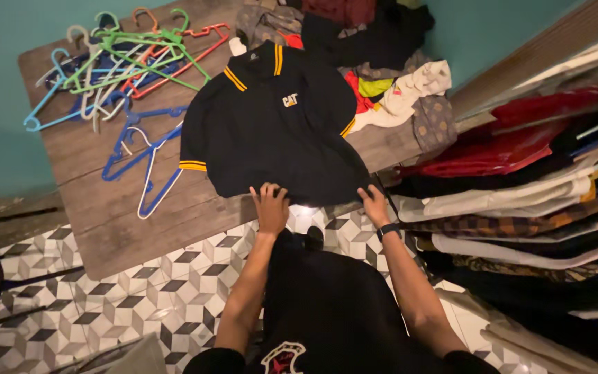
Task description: The person picks up a black polo shirt from a pile, smooths it on a wooden table, places a green hanger inside, and hangs it on a nearby clothing rack. The person repeats the process with a black t-shirt using a blue hanger. The person then picks up a patterned shirt from the pile.
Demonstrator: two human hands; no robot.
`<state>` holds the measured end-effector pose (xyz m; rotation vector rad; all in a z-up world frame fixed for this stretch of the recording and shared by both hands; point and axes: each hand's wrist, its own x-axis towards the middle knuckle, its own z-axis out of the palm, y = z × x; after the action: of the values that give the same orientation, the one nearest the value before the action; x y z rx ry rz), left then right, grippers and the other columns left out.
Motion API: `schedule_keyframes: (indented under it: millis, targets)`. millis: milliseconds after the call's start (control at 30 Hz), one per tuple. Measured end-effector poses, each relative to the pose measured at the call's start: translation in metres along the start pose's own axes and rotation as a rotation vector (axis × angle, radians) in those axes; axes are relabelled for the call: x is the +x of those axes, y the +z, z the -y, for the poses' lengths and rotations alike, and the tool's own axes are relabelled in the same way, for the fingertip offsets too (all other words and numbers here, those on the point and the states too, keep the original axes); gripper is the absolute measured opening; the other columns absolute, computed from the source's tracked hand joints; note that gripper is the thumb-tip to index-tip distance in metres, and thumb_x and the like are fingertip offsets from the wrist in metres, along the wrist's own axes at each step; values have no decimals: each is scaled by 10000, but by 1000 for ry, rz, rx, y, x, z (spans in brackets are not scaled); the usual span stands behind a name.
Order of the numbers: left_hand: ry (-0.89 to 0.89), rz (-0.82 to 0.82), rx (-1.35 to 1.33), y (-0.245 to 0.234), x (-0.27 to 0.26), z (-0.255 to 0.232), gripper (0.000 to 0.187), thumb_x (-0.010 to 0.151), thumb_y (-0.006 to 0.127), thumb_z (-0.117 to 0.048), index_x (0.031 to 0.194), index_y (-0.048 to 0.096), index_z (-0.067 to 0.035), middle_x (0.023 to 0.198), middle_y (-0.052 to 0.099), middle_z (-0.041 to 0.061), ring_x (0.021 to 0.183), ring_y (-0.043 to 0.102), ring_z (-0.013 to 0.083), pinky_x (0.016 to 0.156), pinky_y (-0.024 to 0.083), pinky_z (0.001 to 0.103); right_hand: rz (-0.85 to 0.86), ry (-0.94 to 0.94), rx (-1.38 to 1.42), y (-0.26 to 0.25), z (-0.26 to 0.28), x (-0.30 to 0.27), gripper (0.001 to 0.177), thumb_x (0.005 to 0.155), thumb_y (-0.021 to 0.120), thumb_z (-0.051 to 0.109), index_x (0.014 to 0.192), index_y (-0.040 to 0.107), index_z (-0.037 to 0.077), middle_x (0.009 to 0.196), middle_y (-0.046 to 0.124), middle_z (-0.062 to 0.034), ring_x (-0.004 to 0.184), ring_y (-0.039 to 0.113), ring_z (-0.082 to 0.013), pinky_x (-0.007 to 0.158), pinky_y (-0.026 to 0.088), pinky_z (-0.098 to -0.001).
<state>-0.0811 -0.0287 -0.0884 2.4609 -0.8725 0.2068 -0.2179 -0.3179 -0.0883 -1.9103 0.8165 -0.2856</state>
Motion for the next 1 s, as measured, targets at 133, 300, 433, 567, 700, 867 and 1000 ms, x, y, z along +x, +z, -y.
schedule_keyframes:
  millis: [133,300,433,567,700,867,1000]
  targets:
    - [84,-201,-76,-17,-4,-9,413,889,712,-54,1287,603,-36,1137,606,122,1154,602,305,1249,370,535,-37,113,91,-1,6,2,407,1020,702,355,1086,621,-38,911,602,-98,862,532,-159,806,465,-333]
    - [-181,229,-114,-32,-27,-17,492,801,754,-145,1257,587,-61,1109,645,143,1083,615,356,895,477,497,-32,90,211,-3,4,-2,395,1001,715,361,1073,681,-26,961,699,-100,908,609,-172,849,495,-335]
    - [-129,527,23,-29,-43,-14,552,680,781,-117,1212,633,-145,1087,663,127,1079,614,358,883,460,528,-63,178,-91,-10,-10,-16,513,885,805,373,1195,654,-6,1055,732,-136,995,701,-245,885,541,-368]
    - [-269,404,-125,-40,-34,-16,516,782,777,-207,1270,626,-134,1150,642,119,1156,596,329,933,468,508,52,176,-215,-20,-15,-29,671,820,833,367,1309,566,-7,1077,732,-187,1008,712,-310,895,554,-408]
    - [-269,42,6,-46,-10,-7,656,785,759,-187,1401,566,-74,1368,532,200,1306,485,408,969,459,518,78,-77,-345,-17,-11,-21,761,807,868,367,1372,525,-9,1289,640,-259,1200,627,-391,1005,511,-458]
    - [-327,57,161,-35,-10,10,749,810,762,-282,1480,489,-89,1471,446,263,1345,408,486,1003,398,570,221,-209,-331,5,31,-6,869,832,840,358,1538,396,114,1557,334,-287,1431,381,-475,1167,392,-496]
    - [-312,38,264,-35,-30,11,761,782,752,-313,1477,498,-138,1443,490,219,1324,454,423,1017,374,584,315,-167,-414,37,94,9,899,788,822,360,1549,348,287,1684,132,-270,1524,181,-490,1142,365,-553]
